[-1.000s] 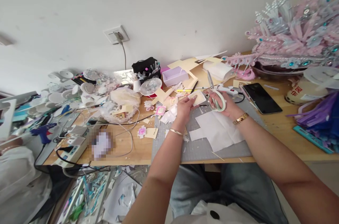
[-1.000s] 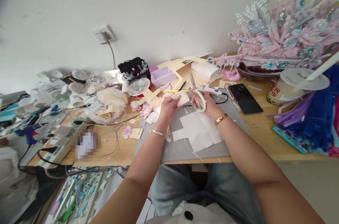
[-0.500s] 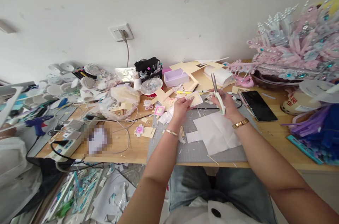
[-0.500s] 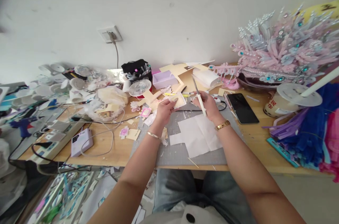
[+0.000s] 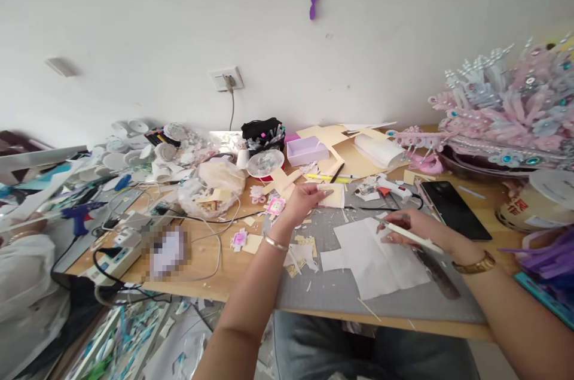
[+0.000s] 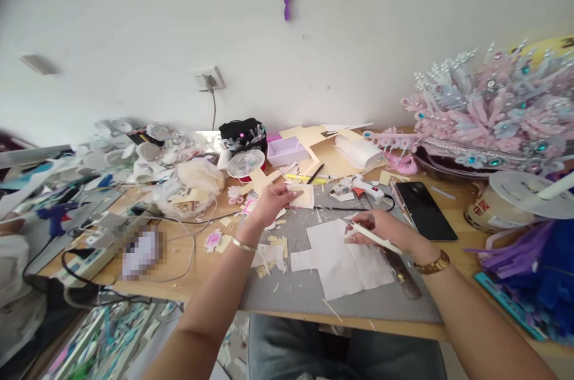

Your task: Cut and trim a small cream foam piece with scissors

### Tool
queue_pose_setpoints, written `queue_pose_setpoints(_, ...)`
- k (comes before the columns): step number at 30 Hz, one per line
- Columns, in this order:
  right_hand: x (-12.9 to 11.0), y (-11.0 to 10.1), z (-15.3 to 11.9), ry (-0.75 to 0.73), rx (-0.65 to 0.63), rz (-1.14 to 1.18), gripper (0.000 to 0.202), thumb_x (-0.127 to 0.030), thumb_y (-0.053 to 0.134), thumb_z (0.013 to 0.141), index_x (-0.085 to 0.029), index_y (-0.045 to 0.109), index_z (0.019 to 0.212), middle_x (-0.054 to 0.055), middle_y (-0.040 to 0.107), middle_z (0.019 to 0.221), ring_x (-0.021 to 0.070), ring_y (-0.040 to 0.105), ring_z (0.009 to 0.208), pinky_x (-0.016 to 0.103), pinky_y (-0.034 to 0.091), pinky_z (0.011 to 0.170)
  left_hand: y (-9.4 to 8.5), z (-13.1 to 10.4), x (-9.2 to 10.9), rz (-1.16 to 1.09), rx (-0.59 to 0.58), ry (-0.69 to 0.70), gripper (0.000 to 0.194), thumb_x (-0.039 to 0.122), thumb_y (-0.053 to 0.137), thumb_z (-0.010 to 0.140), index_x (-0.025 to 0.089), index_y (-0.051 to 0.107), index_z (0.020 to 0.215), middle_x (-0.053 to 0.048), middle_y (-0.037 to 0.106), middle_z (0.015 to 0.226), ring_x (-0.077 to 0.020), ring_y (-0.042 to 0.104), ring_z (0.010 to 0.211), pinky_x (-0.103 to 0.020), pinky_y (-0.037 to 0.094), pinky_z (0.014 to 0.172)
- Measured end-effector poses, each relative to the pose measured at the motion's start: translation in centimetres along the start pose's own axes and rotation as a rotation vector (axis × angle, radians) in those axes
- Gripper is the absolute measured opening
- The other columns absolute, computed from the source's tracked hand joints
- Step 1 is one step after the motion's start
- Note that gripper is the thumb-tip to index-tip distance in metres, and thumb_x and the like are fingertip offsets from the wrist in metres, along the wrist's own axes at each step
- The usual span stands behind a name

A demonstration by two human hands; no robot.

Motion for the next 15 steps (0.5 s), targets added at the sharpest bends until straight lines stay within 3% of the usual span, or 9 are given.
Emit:
queue_pose_setpoints(4,0.6,0.2,-0.3,0.047,-0.057,0.0,0.052,-0.06,0.087,0.06,-0.015,0.08,0.087,0.008,0.076,0.081,0.0203,0.063,0.067,0.026,0.046,0.057,0.3,0.0,-1.4,0.012,0.019,0.0,0.052,0.059,0.093,0.045,0.016,0.07,0.064,0.001,0.062,0.065,-0.0134,0.058,0.064,-0.031,0.057,0.063)
queue_pose_setpoints(10,1.2,0.7,-0.4,0.18,-0.17,0.036,0.052,-0.059,0.085,0.06,-0.016,0.077,0.087,0.001,0.064,0.064,0.0071,0.038,0.042,0.023,0.031,0.04,0.0,-0.1,-3.0,0.009,0.039,-0.051,0.051,0.055,0.094,0.048,0.017,0.061,0.057,0.005,0.05,0.058,-0.0117,0.052,0.061,-0.032,0.057,0.063)
queue_pose_setpoints(15,2.2,1.3,-0.2,0.186,-0.221,0.065,0.05,-0.06,0.081,0.063,-0.016,0.076,0.086,0.0,0.061,0.063,0.0069,0.039,0.042,0.021,0.031,0.038,0.1,-0.5,-3.0,0.066,0.064,-0.046,0.056,0.056,0.093,0.05,0.017,0.053,0.052,0.007,0.039,0.054,-0.0083,0.04,0.055,-0.029,0.052,0.058)
Point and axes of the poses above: each hand's wrist, its own z-axis towards the middle knuckle, its own y-axis out of the palm, x = y × z, the point moved 5 cm from there along z, towards the middle knuckle
